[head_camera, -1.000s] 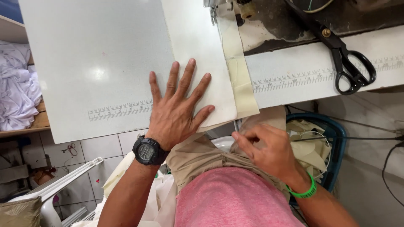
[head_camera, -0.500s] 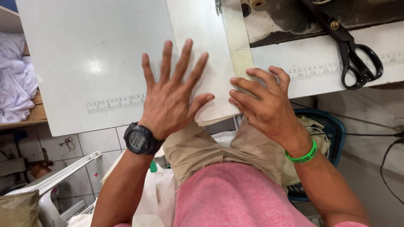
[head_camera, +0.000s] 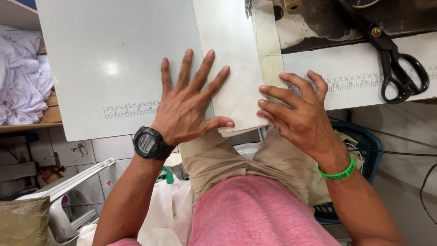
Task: Cutting and folding fabric strips at a sewing workstation in preparation for assembly
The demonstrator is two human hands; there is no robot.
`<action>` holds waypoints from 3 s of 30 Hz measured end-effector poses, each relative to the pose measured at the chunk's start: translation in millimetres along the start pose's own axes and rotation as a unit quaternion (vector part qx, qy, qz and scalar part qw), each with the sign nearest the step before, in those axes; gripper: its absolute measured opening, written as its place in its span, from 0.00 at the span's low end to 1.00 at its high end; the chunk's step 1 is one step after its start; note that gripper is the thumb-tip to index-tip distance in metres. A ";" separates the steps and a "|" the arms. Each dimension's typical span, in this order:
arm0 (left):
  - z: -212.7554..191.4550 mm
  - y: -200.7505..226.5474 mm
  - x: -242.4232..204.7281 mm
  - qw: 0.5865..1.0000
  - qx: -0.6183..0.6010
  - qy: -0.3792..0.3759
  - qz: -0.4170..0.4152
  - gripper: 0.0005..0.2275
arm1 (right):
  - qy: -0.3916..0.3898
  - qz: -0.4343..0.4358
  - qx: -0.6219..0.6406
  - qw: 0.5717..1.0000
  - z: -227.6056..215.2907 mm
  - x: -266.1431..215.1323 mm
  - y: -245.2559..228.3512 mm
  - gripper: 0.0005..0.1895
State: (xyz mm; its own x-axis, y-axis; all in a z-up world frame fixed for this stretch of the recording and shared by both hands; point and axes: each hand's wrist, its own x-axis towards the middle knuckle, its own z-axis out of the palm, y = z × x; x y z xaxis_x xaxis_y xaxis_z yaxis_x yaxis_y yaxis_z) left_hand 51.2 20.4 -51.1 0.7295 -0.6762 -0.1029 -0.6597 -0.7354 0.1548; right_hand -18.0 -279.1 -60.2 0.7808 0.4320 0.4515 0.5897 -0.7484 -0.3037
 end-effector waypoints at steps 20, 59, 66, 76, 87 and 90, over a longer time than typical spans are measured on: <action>27.9 96.2 -40.5 0.651 -0.636 0.114 -0.399 0.11 | -0.024 0.015 -0.014 0.999 -8.7 -0.1 -0.8 0.09; 6.6 27.9 47.9 0.990 0.032 0.068 -0.119 0.43 | 0.014 -0.022 0.053 0.998 4.9 17.5 -18.3 0.04; 5.5 24.3 49.2 0.991 0.029 0.066 -0.115 0.42 | 0.009 -0.023 0.050 0.998 2.1 19.8 -20.6 0.03; 2.4 12.4 57.4 0.991 0.008 0.075 -0.108 0.43 | 0.000 -0.019 0.032 0.999 5.3 29.2 -18.1 0.03; 0.4 -14.3 87.3 0.991 -0.011 0.089 -0.104 0.43 | 0.013 -0.009 0.036 0.999 25.7 46.7 4.0 0.02; 0.7 -23.1 96.1 0.990 -0.022 0.098 -0.101 0.44 | 0.027 -0.004 0.025 0.999 30.3 53.4 9.0 0.04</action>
State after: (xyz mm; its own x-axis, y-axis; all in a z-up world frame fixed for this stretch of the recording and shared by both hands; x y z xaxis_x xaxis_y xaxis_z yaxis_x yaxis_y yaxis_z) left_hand 136.4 -27.6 -65.2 0.8691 -0.4916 0.0557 -0.4924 -0.8488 0.1927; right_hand 35.2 -247.5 -64.2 0.7650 0.4092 0.4973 0.6060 -0.7186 -0.3410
